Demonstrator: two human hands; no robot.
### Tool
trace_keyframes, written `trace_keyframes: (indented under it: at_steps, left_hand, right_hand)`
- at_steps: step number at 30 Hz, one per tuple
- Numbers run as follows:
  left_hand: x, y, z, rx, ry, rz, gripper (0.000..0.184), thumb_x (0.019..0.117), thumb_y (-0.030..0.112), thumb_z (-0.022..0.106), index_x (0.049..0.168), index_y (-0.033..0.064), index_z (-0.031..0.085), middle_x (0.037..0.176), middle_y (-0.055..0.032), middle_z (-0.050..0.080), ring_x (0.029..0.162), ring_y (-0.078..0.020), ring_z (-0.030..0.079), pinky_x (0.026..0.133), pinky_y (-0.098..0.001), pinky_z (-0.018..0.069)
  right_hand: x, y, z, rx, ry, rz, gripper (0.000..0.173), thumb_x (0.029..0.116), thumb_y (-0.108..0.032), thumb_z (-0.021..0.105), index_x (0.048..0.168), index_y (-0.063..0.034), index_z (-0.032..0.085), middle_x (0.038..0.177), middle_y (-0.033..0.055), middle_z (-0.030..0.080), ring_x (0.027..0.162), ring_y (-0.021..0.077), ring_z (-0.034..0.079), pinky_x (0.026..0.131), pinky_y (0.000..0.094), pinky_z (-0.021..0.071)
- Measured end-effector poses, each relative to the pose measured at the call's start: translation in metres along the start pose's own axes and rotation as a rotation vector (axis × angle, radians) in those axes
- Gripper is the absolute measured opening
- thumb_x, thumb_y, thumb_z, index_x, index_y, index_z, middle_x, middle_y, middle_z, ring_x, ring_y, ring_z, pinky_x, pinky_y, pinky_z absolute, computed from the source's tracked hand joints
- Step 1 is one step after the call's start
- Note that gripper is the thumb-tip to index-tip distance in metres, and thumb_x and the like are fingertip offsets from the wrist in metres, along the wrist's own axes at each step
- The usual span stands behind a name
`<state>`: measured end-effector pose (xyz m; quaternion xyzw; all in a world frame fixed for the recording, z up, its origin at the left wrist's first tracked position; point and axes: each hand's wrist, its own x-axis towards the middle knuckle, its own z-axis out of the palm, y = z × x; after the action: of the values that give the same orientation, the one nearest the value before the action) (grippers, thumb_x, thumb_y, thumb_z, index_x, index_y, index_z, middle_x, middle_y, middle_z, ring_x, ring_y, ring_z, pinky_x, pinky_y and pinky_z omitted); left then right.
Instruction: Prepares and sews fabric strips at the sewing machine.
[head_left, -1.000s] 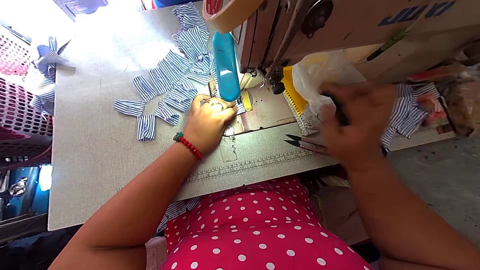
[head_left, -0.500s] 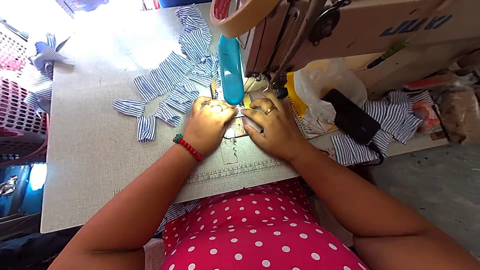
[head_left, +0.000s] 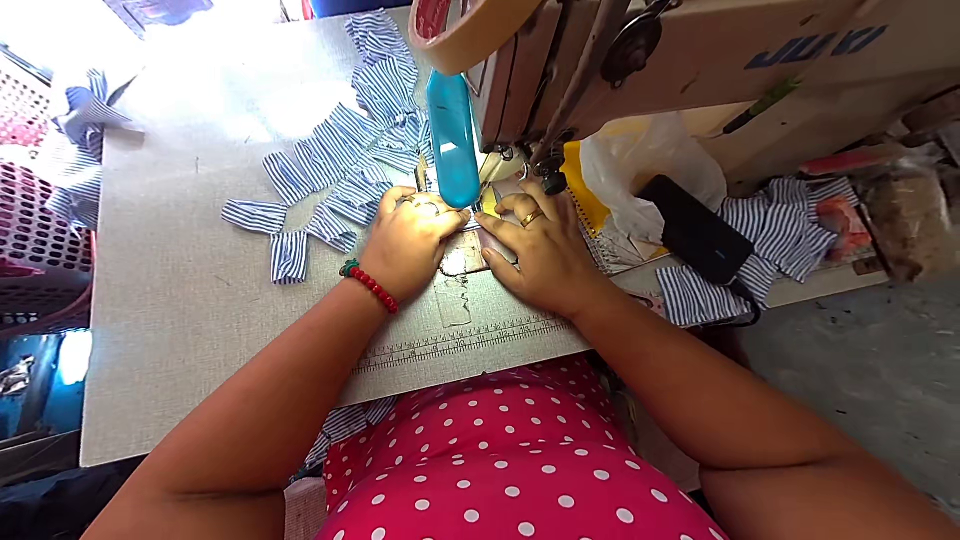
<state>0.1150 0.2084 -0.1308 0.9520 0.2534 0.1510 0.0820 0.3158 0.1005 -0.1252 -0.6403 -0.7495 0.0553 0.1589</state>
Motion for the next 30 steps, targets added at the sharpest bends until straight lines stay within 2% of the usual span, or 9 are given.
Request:
trace_keyframes:
  at_steps: [5, 8, 10, 13, 16, 19, 22, 26, 30]
  left_hand:
    - [0.001, -0.004, 0.000, 0.000, -0.011, 0.014, 0.036, 0.1028, 0.013, 0.045, 0.123, 0.0198, 0.075, 0.127, -0.0024, 0.072, 0.125, -0.0226, 0.064, 0.116, -0.0552, 0.0324]
    - [0.002, -0.006, -0.001, -0.011, 0.002, 0.024, 0.037, 0.1028, 0.013, 0.044, 0.123, 0.0195, 0.075, 0.127, -0.0036, 0.072, 0.124, -0.0233, 0.064, 0.115, -0.0552, 0.0323]
    - [0.003, -0.007, -0.001, -0.013, 0.002, 0.028, 0.037, 0.1027, 0.013, 0.044, 0.122, 0.0196, 0.075, 0.126, -0.0035, 0.072, 0.123, -0.0228, 0.065, 0.116, -0.0549, 0.0316]
    - [0.004, -0.009, -0.001, -0.005, -0.005, 0.026, 0.038, 0.1027, 0.013, 0.043, 0.124, 0.0206, 0.074, 0.127, -0.0023, 0.072, 0.123, -0.0216, 0.065, 0.117, -0.0542, 0.0309]
    - [0.005, -0.010, -0.001, 0.009, -0.008, 0.020, 0.039, 0.1018, 0.012, 0.044, 0.124, 0.0216, 0.074, 0.129, -0.0010, 0.071, 0.125, -0.0208, 0.063, 0.117, -0.0533, 0.0314]
    - [0.007, -0.011, -0.002, 0.015, -0.013, 0.014, 0.039, 0.1017, 0.011, 0.043, 0.124, 0.0208, 0.074, 0.131, -0.0012, 0.071, 0.127, -0.0218, 0.062, 0.116, -0.0540, 0.0317]
    - [0.009, -0.012, -0.001, 0.022, 0.005, 0.014, 0.038, 0.1023, 0.011, 0.044, 0.123, 0.0207, 0.074, 0.129, -0.0016, 0.071, 0.126, -0.0224, 0.063, 0.115, -0.0536, 0.0321]
    - [0.011, -0.014, -0.002, 0.027, -0.009, -0.002, 0.039, 0.1023, 0.012, 0.043, 0.124, 0.0216, 0.074, 0.129, -0.0013, 0.071, 0.127, -0.0223, 0.062, 0.114, -0.0535, 0.0315]
    - [0.013, -0.015, -0.002, 0.031, -0.008, -0.013, 0.039, 0.1030, 0.013, 0.043, 0.125, 0.0216, 0.074, 0.128, -0.0023, 0.071, 0.126, -0.0222, 0.063, 0.117, -0.0533, 0.0300]
  right_hand:
    - [-0.001, 0.001, -0.006, 0.013, -0.025, 0.004, 0.047, 0.1019, -0.046, 0.046, 0.140, -0.0246, 0.066, 0.146, 0.0122, 0.056, 0.148, 0.0389, 0.034, 0.119, 0.0694, 0.0145]
    - [-0.010, 0.007, -0.026, 0.194, 0.099, -0.043, 0.038, 0.0997, -0.035, 0.056, 0.128, -0.0157, 0.072, 0.132, 0.0129, 0.063, 0.135, 0.0351, 0.048, 0.113, 0.0560, 0.0358]
    - [-0.024, 0.017, -0.052, 0.235, 0.159, -0.024, 0.036, 0.1022, -0.029, 0.054, 0.127, -0.0109, 0.072, 0.126, 0.0137, 0.065, 0.127, 0.0317, 0.055, 0.105, 0.0495, 0.0445]
    - [-0.056, 0.053, -0.082, 0.100, 0.335, 0.046, 0.031, 0.1050, -0.024, 0.053, 0.123, -0.0052, 0.071, 0.118, 0.0167, 0.067, 0.111, 0.0276, 0.064, 0.094, 0.0438, 0.0528]
    - [-0.092, 0.110, -0.092, -0.172, 0.501, 0.286, 0.039, 0.1056, -0.034, 0.054, 0.129, -0.0047, 0.065, 0.127, 0.0275, 0.060, 0.122, 0.0430, 0.056, 0.103, 0.0559, 0.0441]
    - [-0.107, 0.155, -0.096, -0.247, 0.489, 0.495, 0.062, 0.1024, -0.046, 0.051, 0.145, -0.0011, 0.048, 0.145, 0.0346, 0.044, 0.136, 0.0522, 0.042, 0.113, 0.0609, 0.0335]
    - [-0.116, 0.175, -0.091, -0.237, 0.441, 0.547, 0.065, 0.1032, -0.048, 0.047, 0.146, 0.0014, 0.046, 0.148, 0.0345, 0.044, 0.139, 0.0526, 0.040, 0.115, 0.0626, 0.0304]
    - [-0.122, 0.180, -0.083, -0.243, 0.497, 0.495, 0.063, 0.1041, -0.048, 0.046, 0.143, 0.0007, 0.051, 0.147, 0.0325, 0.048, 0.139, 0.0484, 0.044, 0.113, 0.0598, 0.0348]
    - [-0.123, 0.182, -0.082, -0.234, 0.506, 0.511, 0.063, 0.1041, -0.051, 0.045, 0.143, -0.0023, 0.053, 0.148, 0.0287, 0.049, 0.143, 0.0460, 0.040, 0.118, 0.0614, 0.0269]
